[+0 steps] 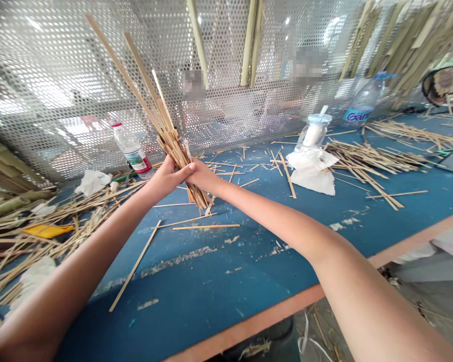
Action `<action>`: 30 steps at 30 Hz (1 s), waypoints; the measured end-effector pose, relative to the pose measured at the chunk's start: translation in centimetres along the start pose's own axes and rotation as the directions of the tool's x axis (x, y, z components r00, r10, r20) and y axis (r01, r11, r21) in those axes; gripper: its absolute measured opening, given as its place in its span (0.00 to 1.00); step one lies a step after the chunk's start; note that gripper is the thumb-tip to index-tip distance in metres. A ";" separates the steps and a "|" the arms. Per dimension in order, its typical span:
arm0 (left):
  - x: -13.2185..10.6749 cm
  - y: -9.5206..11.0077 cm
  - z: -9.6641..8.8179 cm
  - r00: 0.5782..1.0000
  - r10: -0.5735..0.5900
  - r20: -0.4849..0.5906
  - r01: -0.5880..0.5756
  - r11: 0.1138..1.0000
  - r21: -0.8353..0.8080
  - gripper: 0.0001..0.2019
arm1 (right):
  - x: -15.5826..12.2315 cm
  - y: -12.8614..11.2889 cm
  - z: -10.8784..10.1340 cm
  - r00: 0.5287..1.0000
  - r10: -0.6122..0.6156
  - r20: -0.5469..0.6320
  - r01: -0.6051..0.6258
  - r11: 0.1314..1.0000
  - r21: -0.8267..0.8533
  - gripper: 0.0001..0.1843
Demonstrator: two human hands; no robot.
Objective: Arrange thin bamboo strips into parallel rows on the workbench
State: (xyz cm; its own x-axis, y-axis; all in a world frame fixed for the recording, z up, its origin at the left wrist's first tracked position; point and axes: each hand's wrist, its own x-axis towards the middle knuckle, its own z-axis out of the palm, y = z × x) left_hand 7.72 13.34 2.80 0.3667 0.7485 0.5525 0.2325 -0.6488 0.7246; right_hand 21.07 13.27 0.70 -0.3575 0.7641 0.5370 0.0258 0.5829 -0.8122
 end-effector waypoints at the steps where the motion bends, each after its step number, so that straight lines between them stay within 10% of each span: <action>1: -0.1 0.1 -0.5 0.999 -0.002 0.038 0.001 1.000 0.019 0.24 | 0.0 -0.1 -0.1 0.999 0.024 -0.043 -0.023 0.999 0.027 0.12; 4: -0.5 -0.1 -2.6 0.954 -0.094 0.285 0.048 0.985 0.165 0.27 | 0.1 -0.6 -1.1 0.966 0.082 -0.244 -0.053 0.991 0.125 0.10; 6: -0.8 -0.7 -4.1 0.842 -0.283 0.458 0.092 0.914 0.396 0.26 | 0.5 -1.3 -2.6 0.923 0.096 -0.374 -0.036 0.986 0.164 0.11; 9: -1.3 -1.9 -5.6 0.672 -0.494 0.552 0.074 0.787 0.613 0.19 | 1.4 -2.4 -5.9 0.858 0.101 -0.504 0.016 0.975 0.222 0.11; 12: -1.6 -3.1 -5.8 0.627 -0.512 0.587 0.044 0.776 0.629 0.10 | 2.0 -3.8 -9.3 0.820 0.110 -0.562 0.047 0.965 0.259 0.08; 16: -1.9 -4.4 -4.9 0.655 -0.487 0.578 0.003 0.767 0.642 0.04 | 1.9 -6.8 -12.9 0.768 0.168 -0.618 0.056 0.943 0.327 0.07; 23: -2.0 -6.4 -1.9 0.848 -0.299 0.438 -0.083 0.740 0.667 0.13 | 0.1 -13.1 -16.3 0.673 0.097 -0.733 0.210 0.925 0.315 0.16; 30: -0.9 -6.9 -2.0 0.841 -0.315 0.439 -0.121 0.681 0.722 0.13 | -1.8 -16.3 -17.4 0.658 -0.001 -0.753 0.290 0.923 0.252 0.18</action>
State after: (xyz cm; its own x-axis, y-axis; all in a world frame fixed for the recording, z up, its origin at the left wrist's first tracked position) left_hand 4.02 17.37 -1.88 0.6306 0.7741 0.0558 0.7642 -0.6319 0.1292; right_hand 37.50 7.24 16.94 0.4681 0.7100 0.5261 -0.3148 0.6903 -0.6515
